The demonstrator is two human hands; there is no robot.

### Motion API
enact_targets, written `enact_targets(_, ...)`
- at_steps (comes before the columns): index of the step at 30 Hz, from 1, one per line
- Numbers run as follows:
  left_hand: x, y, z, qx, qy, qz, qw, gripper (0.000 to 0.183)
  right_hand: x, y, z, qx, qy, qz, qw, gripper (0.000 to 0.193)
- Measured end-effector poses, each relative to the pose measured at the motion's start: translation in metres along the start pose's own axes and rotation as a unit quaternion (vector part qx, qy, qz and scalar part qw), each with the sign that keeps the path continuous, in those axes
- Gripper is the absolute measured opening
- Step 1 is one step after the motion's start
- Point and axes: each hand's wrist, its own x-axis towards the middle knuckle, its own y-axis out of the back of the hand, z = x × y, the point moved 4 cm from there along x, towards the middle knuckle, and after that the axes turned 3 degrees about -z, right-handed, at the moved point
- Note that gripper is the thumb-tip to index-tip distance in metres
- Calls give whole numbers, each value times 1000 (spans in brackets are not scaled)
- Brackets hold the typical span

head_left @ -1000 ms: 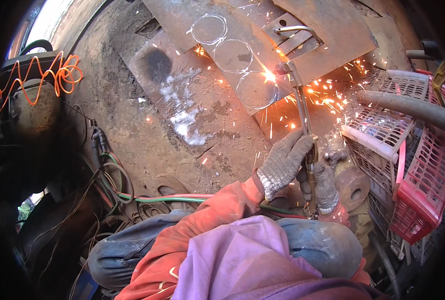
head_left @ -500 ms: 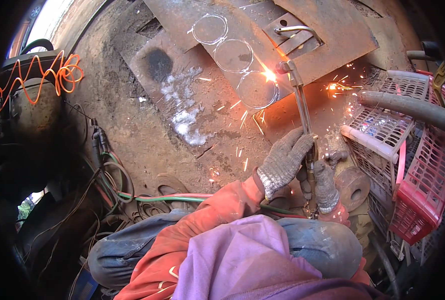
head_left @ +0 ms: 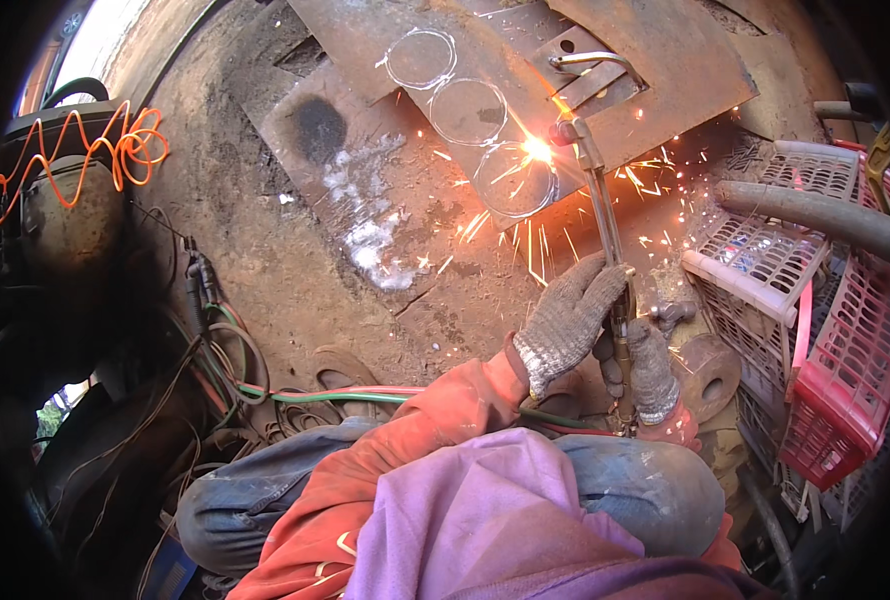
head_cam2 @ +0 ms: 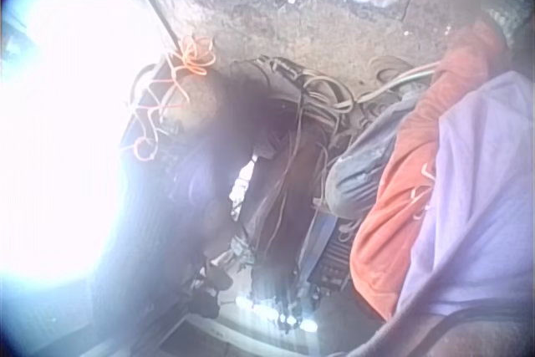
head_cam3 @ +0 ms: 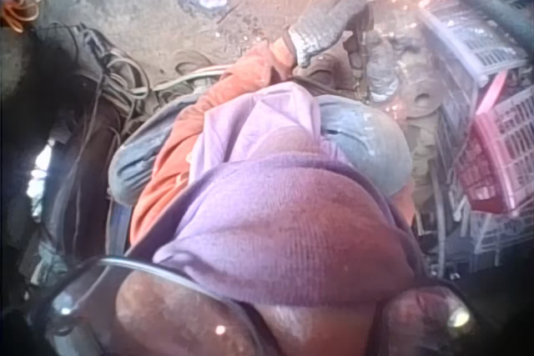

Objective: The person cuts several circles out of a metal sheet using a torch and then uses a hammer to knock one of the cut pieces out of the sheet.

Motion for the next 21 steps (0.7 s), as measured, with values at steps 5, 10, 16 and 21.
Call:
enact_targets(5, 0, -5, 7, -24, 11, -16, 1000, 31, -1, 12, 2, -18, -12, 3, 1000, 53)
enact_targets(10, -2, -2, 5, -65, 87, -23, 994, 29, 5, 2, 0, -22, 1, -5, 1000, 53)
enact_targets(16, -1, -2, 4, 8, 22, -24, 999, 32, 2, 9, 3, -17, -11, -17, 1000, 55)
enact_targets(21, -1, 0, 5, -40, 68, -24, 997, 33, 6, 3, 2, -8, -8, -23, 1000, 55)
